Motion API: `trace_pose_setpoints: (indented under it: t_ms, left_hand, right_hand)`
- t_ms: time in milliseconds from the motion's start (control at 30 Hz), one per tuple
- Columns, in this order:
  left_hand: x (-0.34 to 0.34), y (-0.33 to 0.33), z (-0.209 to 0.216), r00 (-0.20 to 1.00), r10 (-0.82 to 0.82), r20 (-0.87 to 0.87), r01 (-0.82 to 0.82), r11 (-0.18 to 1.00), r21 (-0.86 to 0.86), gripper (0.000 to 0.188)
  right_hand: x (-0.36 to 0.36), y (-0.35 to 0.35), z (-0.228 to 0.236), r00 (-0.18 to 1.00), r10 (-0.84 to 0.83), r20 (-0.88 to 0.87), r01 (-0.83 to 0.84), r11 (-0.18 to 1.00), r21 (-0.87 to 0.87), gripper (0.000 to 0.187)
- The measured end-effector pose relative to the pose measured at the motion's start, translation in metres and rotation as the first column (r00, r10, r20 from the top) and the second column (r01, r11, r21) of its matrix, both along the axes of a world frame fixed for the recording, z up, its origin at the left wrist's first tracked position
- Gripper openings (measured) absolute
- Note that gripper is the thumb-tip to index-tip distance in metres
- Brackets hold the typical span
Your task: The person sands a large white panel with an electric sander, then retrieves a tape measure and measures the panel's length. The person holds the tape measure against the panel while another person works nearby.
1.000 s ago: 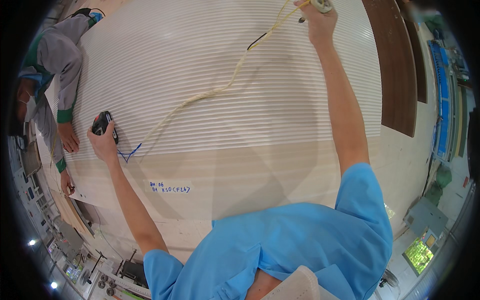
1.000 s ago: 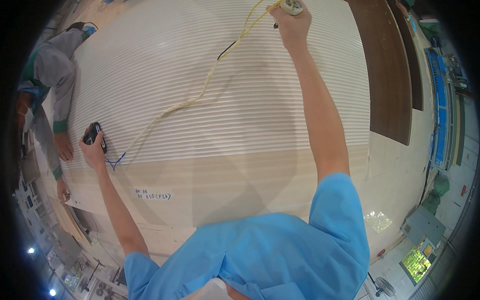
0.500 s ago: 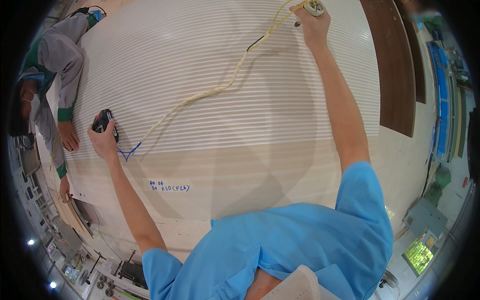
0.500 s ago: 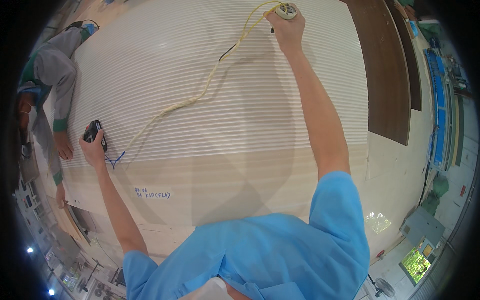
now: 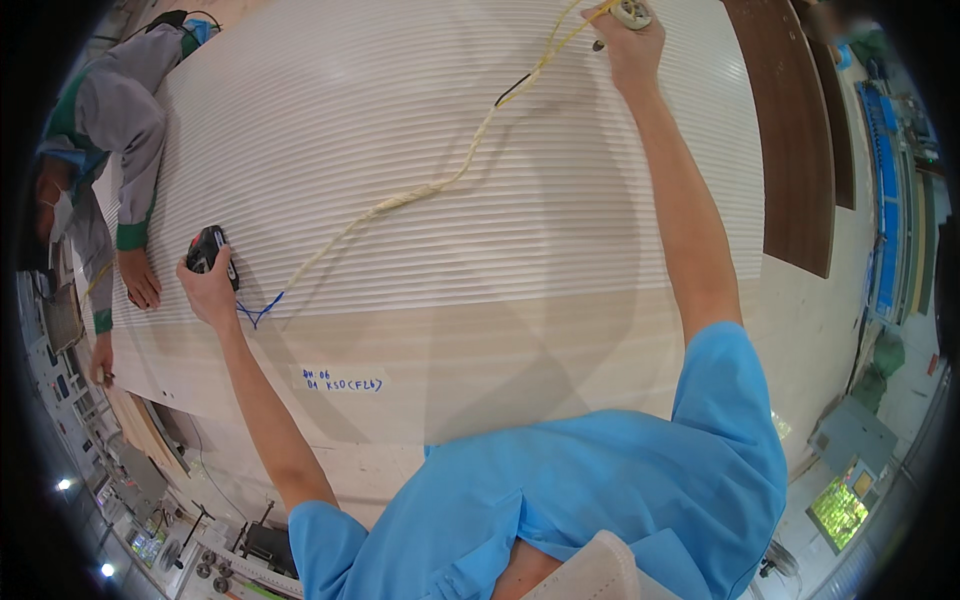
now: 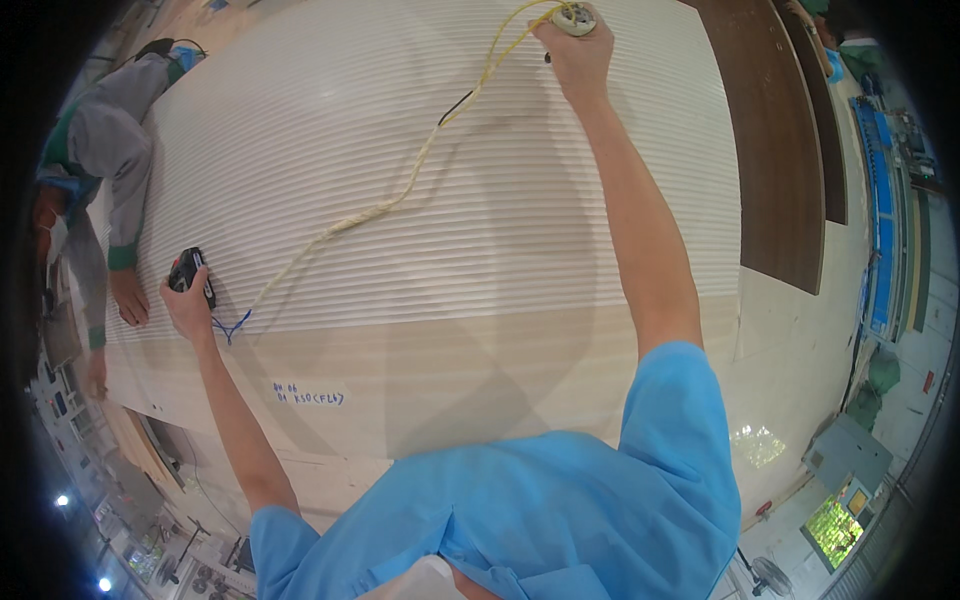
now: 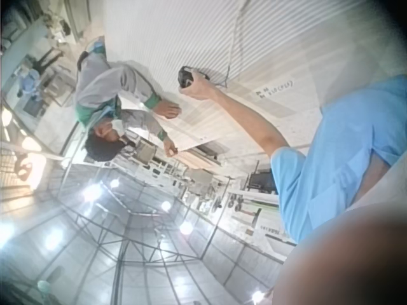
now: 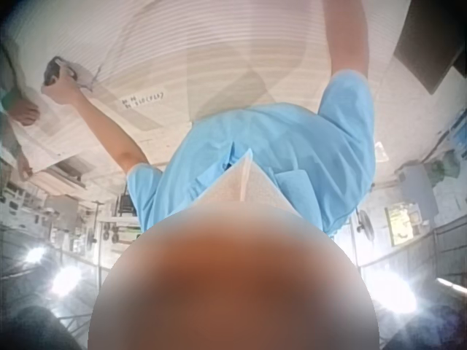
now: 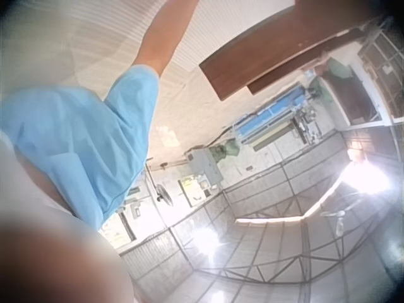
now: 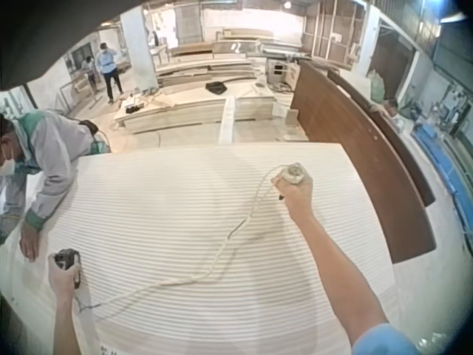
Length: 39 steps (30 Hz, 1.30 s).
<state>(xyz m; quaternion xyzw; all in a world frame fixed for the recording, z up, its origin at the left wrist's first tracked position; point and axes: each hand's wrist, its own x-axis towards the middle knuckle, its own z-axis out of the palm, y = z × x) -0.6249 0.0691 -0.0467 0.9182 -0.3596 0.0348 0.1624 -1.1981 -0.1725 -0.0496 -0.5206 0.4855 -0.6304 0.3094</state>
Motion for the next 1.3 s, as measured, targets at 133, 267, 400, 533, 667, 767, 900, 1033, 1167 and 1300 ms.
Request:
trace_pose_setpoints:
  t_ms: [133,267,400,533,667,767,900,1033,1167,1300]
  left_hand:
    - [0.003,0.0,-0.002,1.0,0.002,0.0,-0.002,1.0,-0.001,0.088]
    - [0.004,-0.003,-0.002,1.0,-0.012,0.004,0.012,1.0,0.001,0.088]
    - [0.001,-0.005,0.001,1.0,-0.012,0.013,0.012,1.0,0.012,0.089]
    - [0.0,-0.007,0.002,1.0,0.002,-0.029,-0.002,1.0,0.004,0.089]
    - [0.0,-0.009,0.001,1.0,0.003,-0.01,-0.003,1.0,-0.007,0.089]
    - [0.0,-0.009,0.001,1.0,0.009,-0.025,-0.009,1.0,-0.002,0.089]
    - [-0.002,-0.009,0.003,1.0,0.01,-0.013,-0.01,1.0,-0.004,0.088]
    - [-0.004,-0.01,0.005,0.998,0.017,-0.056,-0.017,1.0,0.01,0.089]
    - [-0.004,-0.01,0.004,0.999,0.015,-0.045,-0.015,1.0,-0.01,0.09]
    - [-0.002,-0.01,0.002,0.999,0.016,-0.028,-0.016,1.0,0.0,0.09]
  right_hand:
    - [-0.008,-0.006,0.011,0.998,0.037,0.054,-0.038,0.999,0.005,0.019]
    - [-0.003,-0.009,0.005,0.998,0.014,0.066,-0.015,1.0,0.018,0.019]
    - [0.003,-0.007,-0.001,0.999,-0.029,0.046,0.026,0.998,0.063,0.018]
    - [-0.002,-0.009,0.007,0.997,0.005,0.076,-0.006,1.0,0.014,0.017]
    - [-0.005,-0.015,0.009,0.998,0.034,0.058,-0.033,0.999,-0.02,0.015]
    - [-0.002,-0.017,0.0,0.997,0.013,0.078,-0.012,1.0,-0.018,0.015]
    - [-0.001,-0.015,-0.01,0.999,-0.021,0.047,0.02,0.999,0.032,0.016]
    - [-0.002,-0.015,-0.006,0.999,-0.011,0.031,0.011,1.0,0.01,0.016]
    - [-0.005,-0.021,0.005,0.998,0.011,0.068,-0.008,0.998,-0.055,0.019]
    - [-0.005,-0.027,0.01,0.997,0.022,0.077,-0.016,0.997,-0.071,0.02]
